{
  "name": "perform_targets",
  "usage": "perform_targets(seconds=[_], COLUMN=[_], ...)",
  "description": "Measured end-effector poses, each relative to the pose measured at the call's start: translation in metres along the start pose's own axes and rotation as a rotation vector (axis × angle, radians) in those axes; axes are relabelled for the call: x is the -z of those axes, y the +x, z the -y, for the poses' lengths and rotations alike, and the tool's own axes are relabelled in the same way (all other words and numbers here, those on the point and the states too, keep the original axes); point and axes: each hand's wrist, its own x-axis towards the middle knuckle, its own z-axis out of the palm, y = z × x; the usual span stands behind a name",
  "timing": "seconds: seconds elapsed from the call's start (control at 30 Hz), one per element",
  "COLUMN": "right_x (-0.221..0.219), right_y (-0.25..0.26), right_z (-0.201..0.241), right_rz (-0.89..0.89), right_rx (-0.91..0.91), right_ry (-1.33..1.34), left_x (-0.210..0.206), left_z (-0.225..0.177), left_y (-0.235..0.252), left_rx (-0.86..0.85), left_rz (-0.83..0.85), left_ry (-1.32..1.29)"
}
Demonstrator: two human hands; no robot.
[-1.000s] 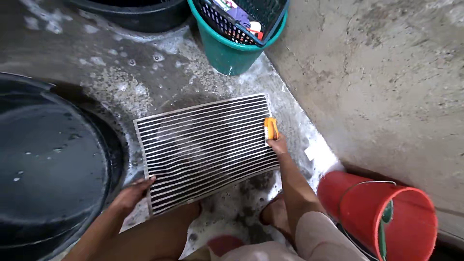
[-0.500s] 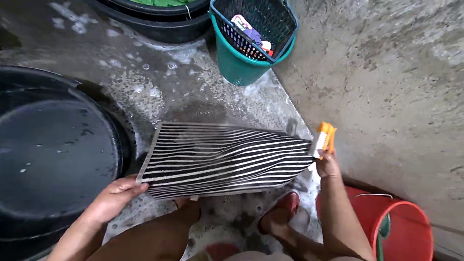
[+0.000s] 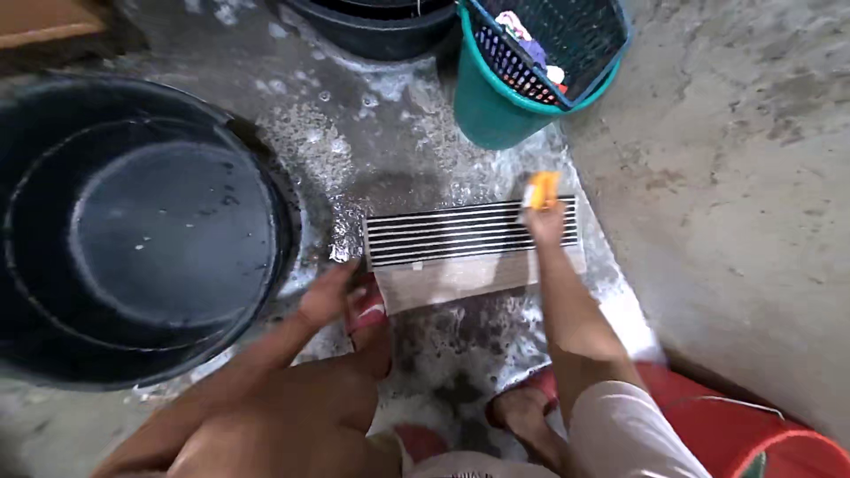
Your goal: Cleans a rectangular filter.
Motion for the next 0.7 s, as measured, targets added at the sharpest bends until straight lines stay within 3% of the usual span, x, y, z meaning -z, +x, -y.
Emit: perform_targets(seconds=[0.07, 0.13, 0.23, 0.3, 0.37, 0.47, 0.53, 0.63, 0.7], right_x=[-0.075, -0.144, -0.204, -0.197, -0.151, -0.058, -0.021, -0.044, -0.098], right_y=[-0.067, -0.135, -0.19, -0.172, -0.119, -0.025, 0.015, 0.002, -0.07], right_z=[0.038, 0.058, 0.057, 0.047, 0.024, -0.032, -0.071, -0.066, -0.033], right_rz=[0.232, 0.467, 0.726, 0.731, 0.644, 0.329, 0.126, -0.01, 0.13], right_rx=[0.205, 0.466, 0.713, 0.817, 0.781, 0.446, 0.209, 0.025, 0.184], right_ry=[-0.145, -0.29, -0.575, -0.696, -0.687, -0.702, -0.686, -0.587, -0.565], left_x=[-0.045, -0.074, -0.077, -0.076, -0.074, -0.075, -0.08, -0.08, -0.078], left_z=[0.004, 0.011, 0.017, 0.019, 0.016, 0.018, 0.021, 0.021, 0.018], left_y=[-0.018, -0.032, -0.034, -0.035, -0.037, -0.035, -0.038, -0.037, -0.036], left_rx=[-0.293, -0.451, -0.467, -0.447, -0.402, -0.381, -0.386, -0.367, -0.334], left_rz=[0.076, 0.101, 0.129, 0.145, 0.191, 0.201, 0.177, 0.194, 0.242], left_ry=[0.147, 0.159, 0.188, 0.192, 0.161, 0.146, 0.142, 0.139, 0.144])
